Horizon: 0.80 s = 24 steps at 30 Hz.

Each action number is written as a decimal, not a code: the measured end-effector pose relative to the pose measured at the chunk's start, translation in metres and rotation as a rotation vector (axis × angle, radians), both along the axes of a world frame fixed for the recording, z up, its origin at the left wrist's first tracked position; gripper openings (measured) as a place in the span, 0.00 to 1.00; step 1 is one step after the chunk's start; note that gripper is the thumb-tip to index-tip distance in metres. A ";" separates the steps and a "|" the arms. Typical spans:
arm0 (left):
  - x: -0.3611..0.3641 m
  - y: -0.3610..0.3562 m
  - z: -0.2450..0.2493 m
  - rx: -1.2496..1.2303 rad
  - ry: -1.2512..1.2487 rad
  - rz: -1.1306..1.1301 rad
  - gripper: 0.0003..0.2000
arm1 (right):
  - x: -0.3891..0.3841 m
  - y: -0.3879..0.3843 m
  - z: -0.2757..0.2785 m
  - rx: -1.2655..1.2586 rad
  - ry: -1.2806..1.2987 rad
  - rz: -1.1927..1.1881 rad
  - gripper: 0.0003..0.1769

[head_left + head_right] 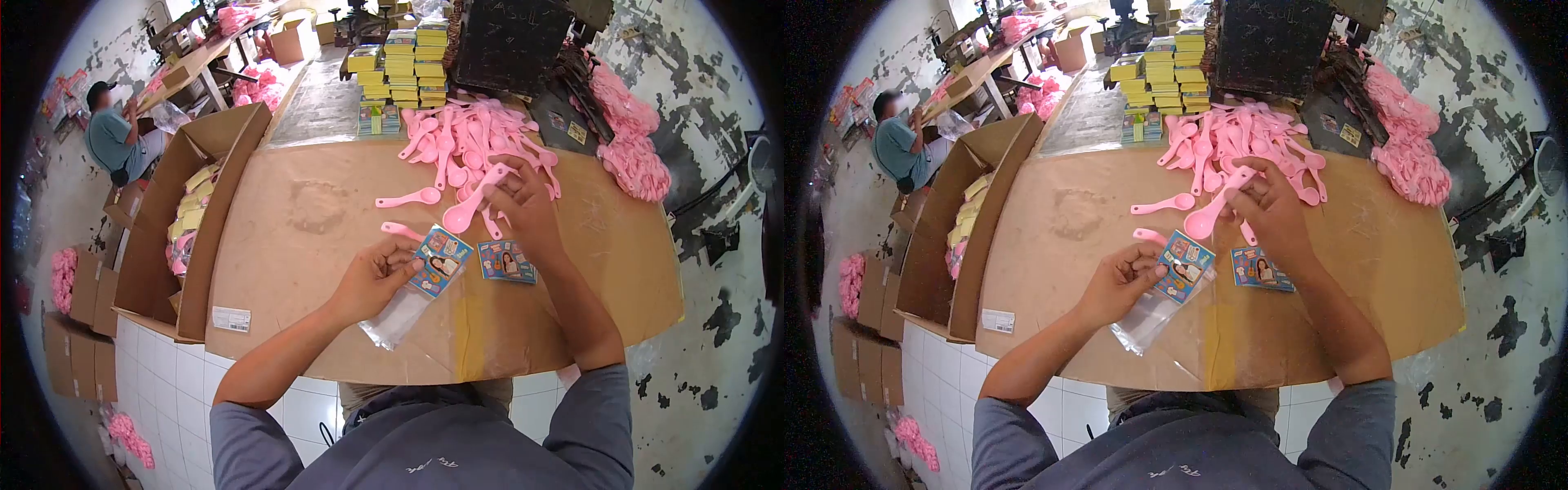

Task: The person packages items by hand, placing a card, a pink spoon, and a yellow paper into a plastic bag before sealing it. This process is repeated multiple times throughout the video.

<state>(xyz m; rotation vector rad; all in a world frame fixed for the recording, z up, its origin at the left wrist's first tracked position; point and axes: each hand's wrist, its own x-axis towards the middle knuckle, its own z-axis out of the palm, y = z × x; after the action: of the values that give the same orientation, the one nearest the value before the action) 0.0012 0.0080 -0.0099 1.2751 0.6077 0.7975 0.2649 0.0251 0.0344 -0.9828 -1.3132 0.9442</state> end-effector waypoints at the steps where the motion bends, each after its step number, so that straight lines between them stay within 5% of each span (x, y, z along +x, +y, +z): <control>1: 0.000 0.001 -0.002 0.013 -0.006 -0.012 0.14 | 0.002 -0.004 0.005 -0.067 0.083 0.020 0.22; 8: 0.000 0.002 -0.005 0.027 -0.012 -0.021 0.14 | 0.010 -0.012 0.005 -0.198 0.276 0.111 0.22; 24: 0.003 -0.004 0.003 0.000 0.058 0.011 0.15 | -0.013 -0.027 -0.004 -0.118 -0.042 0.128 0.24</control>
<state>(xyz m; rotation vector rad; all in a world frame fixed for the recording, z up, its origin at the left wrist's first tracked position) 0.0042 0.0043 -0.0065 1.2995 0.6617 0.7724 0.2515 -0.0017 0.0301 -1.0225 -1.3817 1.1144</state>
